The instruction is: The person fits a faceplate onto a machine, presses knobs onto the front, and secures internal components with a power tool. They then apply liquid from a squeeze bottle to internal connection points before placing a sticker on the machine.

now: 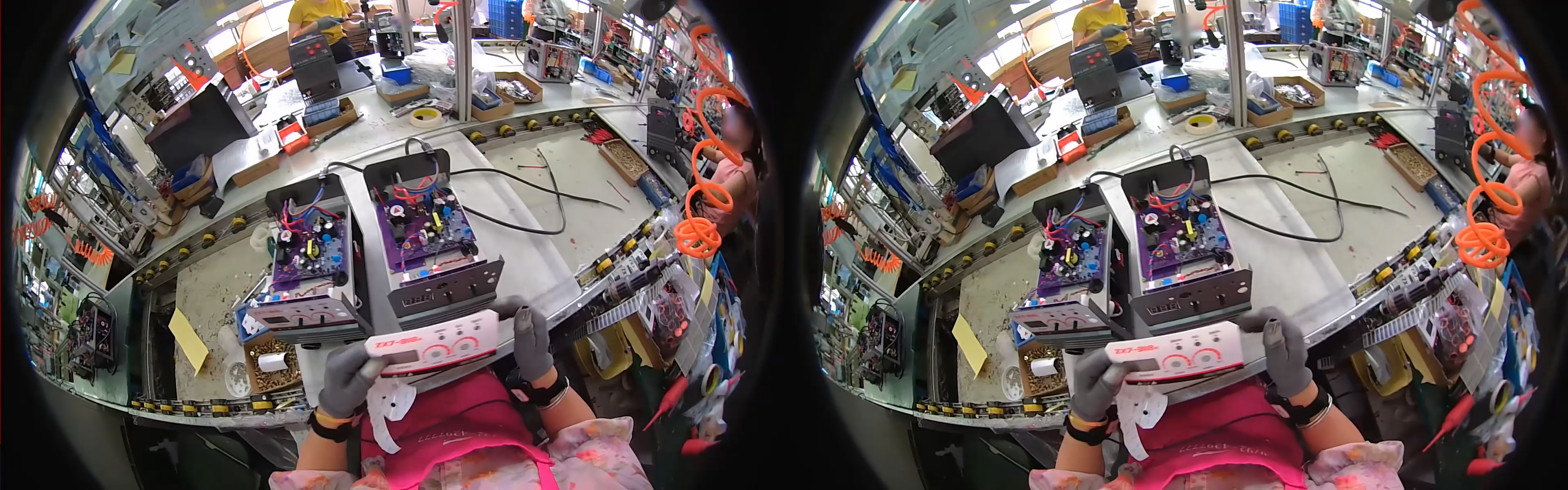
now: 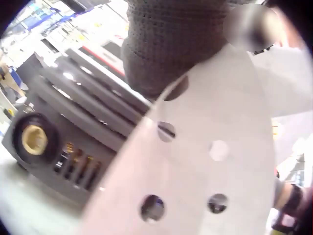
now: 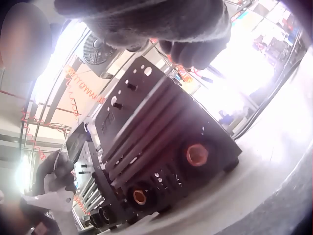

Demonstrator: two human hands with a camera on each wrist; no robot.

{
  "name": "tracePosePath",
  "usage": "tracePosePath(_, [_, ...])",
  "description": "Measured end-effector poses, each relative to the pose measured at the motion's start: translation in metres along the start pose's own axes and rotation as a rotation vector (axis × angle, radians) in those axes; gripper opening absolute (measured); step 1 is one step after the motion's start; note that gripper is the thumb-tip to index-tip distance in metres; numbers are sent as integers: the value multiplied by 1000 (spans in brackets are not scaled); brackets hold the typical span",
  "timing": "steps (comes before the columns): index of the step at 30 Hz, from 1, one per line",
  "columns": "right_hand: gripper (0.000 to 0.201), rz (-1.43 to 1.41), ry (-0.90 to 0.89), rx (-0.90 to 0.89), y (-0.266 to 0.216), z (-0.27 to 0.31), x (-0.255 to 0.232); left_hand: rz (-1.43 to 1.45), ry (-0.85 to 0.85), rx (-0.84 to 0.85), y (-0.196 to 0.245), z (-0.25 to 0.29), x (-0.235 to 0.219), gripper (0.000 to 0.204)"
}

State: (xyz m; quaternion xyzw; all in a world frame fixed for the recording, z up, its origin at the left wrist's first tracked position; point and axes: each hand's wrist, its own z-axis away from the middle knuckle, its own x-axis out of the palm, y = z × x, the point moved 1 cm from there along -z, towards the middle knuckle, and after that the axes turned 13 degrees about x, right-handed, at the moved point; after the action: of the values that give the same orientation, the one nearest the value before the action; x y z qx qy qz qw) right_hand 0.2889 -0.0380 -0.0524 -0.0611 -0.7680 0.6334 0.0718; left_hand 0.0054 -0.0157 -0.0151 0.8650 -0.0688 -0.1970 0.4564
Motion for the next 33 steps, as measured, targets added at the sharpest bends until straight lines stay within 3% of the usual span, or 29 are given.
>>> tracePosePath(4, [18,-20,-61,264,-10,4,-4,-92,-17,64,-6,-20,24,16])
tracePosePath(11, [16,-2,21,192,-7,-26,-1,-225,132,23,-16,-40,35,19])
tracePosePath(21, [16,82,69,71,10,-35,3,-147,151,-105,-26,-39,29,20])
tracePosePath(30, [15,66,77,92,7,-37,4,-147,121,-120,-26,-38,27,21])
tracePosePath(33, [19,57,61,99,9,-37,2,-154,145,-25,-20,-44,31,20])
